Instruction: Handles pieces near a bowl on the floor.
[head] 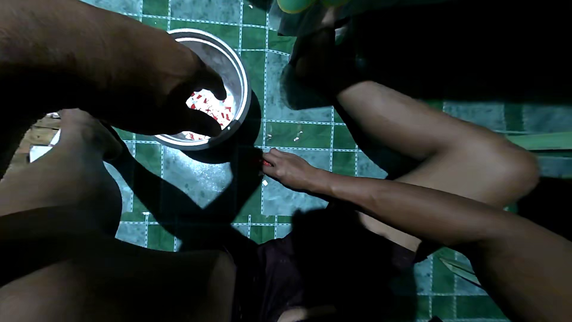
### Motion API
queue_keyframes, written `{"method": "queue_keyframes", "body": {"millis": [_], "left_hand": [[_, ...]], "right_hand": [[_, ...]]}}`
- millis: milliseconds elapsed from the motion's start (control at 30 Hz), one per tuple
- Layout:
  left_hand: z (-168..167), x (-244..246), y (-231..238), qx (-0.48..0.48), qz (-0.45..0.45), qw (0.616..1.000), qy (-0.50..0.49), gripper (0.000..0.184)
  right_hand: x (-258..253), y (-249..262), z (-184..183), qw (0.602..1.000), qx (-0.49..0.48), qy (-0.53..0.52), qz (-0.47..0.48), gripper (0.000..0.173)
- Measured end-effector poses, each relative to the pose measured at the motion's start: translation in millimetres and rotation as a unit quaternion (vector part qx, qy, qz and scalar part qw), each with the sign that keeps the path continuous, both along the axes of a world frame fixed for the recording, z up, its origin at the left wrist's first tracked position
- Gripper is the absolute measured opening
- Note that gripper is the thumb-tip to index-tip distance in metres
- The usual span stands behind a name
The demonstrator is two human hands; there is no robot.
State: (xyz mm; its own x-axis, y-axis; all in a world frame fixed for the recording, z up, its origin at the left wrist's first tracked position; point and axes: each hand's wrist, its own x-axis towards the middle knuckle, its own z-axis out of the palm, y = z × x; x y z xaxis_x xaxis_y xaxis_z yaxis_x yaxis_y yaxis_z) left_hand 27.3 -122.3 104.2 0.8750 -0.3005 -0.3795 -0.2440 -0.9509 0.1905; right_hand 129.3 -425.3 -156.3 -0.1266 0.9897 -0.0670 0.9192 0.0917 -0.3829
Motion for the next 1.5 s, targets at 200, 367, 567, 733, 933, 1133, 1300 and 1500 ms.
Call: {"method": "queue_keyframes", "body": {"millis": [200,367,567,733,933,1133,1300,1500], "left_hand": [[0.9,-1.0,2.6,0.000,-0.016,1.000,-0.007,0.052],[4.4,-3.5,-0.2,0.008,-0.002,1.000,0.001,0.054],[0.2,-3.9,5.7,0.005,0.013,1.000,-0.019,0.056],[-8.4,-6.0,11.4,-0.023,-0.001,0.999,-0.049,0.055],[-2.7,-5.2,9.4,-0.008,0.004,1.000,-0.030,0.051],[-12.4,-9.8,30.6,-0.050,0.033,0.994,-0.086,0.043],[-21.3,-22.3,42.9,-0.091,0.070,0.984,-0.140,0.044],[-22.9,-37.0,42.5,-0.125,0.155,0.970,-0.141,0.054]], "right_hand": [[7.7,15.7,7.1,0.989,-0.045,0.110,-0.084,0.016],[31.0,29.2,27.4,0.924,-0.129,0.292,-0.211,0.018],[53.1,35.3,77.2,0.884,-0.124,0.388,-0.229,0.016],[63.7,63.5,125.4,0.884,-0.056,0.418,-0.200,0.017],[68.6,120.5,165.2,0.900,0.001,0.396,-0.182,0.017],[63.6,176.6,189.5,0.938,0.006,0.284,-0.198,0.020],[52.7,203.3,199.0,0.961,0.004,0.193,-0.201,0.023],[36.7,220.9,211.8,0.963,0.023,0.138,-0.231,0.010]]}}
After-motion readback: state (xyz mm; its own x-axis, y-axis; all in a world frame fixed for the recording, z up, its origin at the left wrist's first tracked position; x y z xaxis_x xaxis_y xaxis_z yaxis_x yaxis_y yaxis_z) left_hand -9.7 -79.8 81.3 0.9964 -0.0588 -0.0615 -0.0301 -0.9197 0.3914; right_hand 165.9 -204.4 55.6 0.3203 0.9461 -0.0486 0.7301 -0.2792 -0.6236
